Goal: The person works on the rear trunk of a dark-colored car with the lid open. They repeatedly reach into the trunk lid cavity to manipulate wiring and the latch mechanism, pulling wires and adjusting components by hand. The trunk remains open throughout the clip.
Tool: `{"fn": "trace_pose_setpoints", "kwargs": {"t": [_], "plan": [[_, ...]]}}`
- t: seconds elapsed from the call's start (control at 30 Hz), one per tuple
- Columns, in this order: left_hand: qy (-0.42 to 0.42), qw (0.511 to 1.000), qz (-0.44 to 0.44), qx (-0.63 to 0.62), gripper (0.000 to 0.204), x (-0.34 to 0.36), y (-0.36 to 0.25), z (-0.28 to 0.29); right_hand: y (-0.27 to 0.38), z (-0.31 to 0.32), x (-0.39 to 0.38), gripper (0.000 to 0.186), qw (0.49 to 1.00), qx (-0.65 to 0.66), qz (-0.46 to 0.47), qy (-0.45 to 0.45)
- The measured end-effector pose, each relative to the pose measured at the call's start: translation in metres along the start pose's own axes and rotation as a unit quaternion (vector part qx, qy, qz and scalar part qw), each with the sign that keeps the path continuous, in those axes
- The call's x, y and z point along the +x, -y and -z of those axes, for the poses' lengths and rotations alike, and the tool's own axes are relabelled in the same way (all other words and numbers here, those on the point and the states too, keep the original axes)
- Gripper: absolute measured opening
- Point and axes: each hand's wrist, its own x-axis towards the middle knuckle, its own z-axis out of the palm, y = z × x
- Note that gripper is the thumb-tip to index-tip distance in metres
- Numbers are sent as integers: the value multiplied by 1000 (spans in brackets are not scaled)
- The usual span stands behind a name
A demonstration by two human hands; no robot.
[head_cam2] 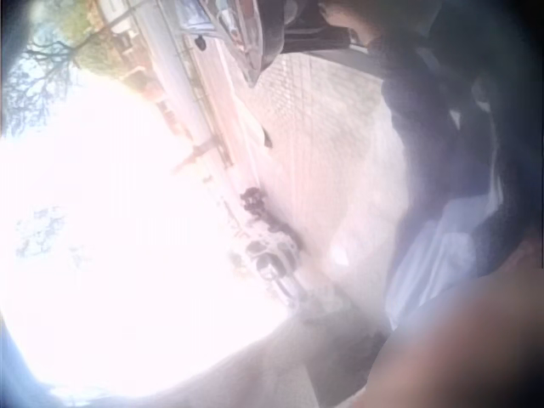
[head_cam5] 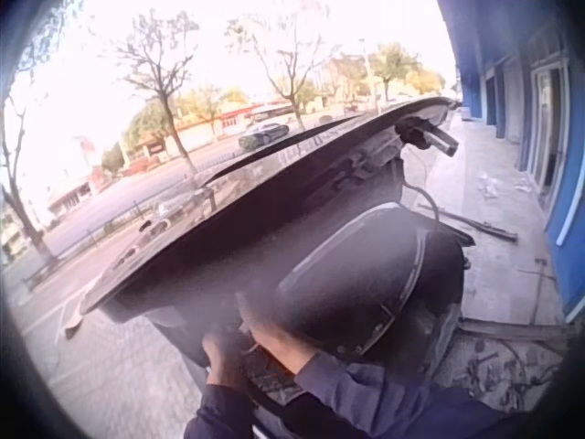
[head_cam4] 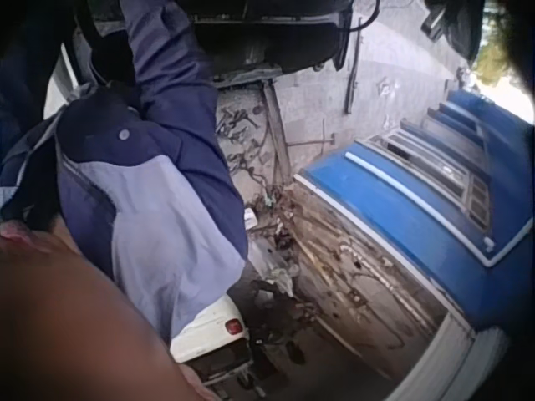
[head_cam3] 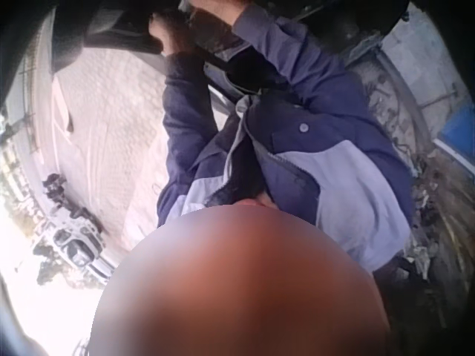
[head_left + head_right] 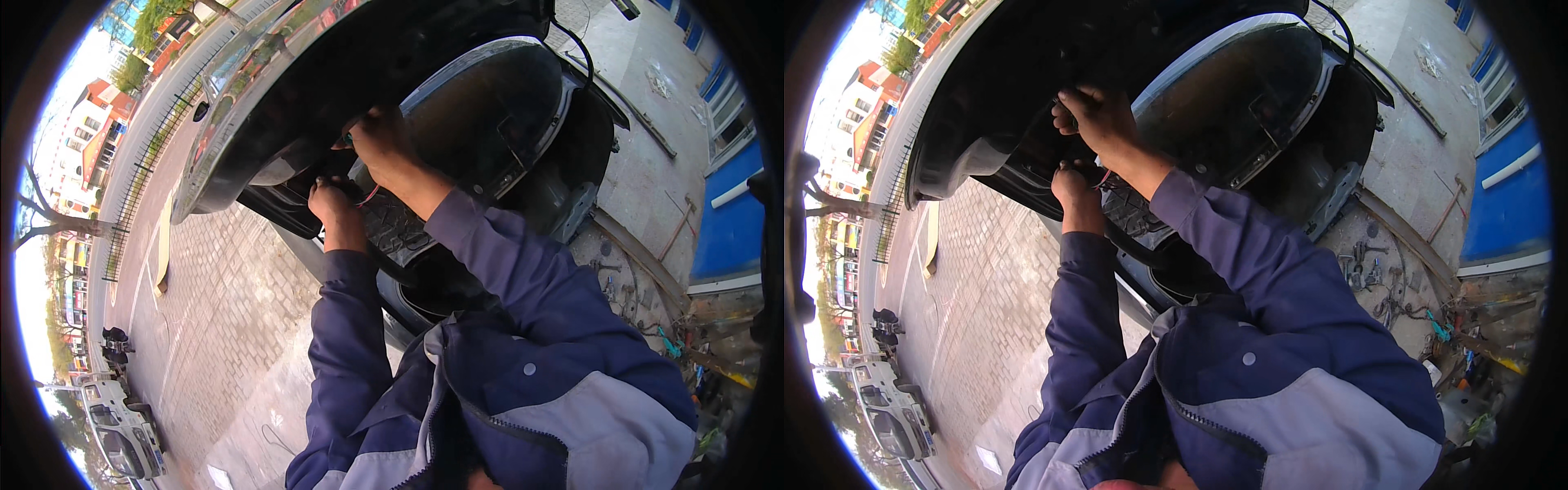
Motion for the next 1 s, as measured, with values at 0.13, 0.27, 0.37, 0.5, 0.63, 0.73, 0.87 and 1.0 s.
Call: {"fn": "trace_pose_setpoints", "kwargs": {"t": [0.13, 0.27, 0.37, 0.5, 0.63, 0.73, 0.87, 1.0], "plan": [[-20, 1000, -7, -13, 22, -2, 1, -9, 17, 27, 7, 24, 990, -87, 4, 111], [58, 992, -70, 88, 22, -24, 11, 2, -2, 41, -18, 25, 993, -17, -33, 113], [82, 978, -52, 187, 25, -29, 9, 15, -26, 35, -31, 23, 994, 36, -70, 78], [216, 953, -51, 206, 29, 6, -4, 19, -44, 28, -32, 32, 991, 47, -101, 70], [241, 968, 47, 56, 33, 28, 8, 24, -36, 29, -30, 43, 991, 56, -96, 78], [240, 967, 76, 38, 37, 30, 4, 26, -24, 34, -24, 49, 984, 51, -122, 120], [200, 958, -31, 201, 40, 25, -11, 25, -17, 38, -14, 42, 981, 45, -118, 150], [177, 973, -38, 144, 36, 30, -7, 26, -15, 26, -11, 25, 986, 50, -89, 129]]}}
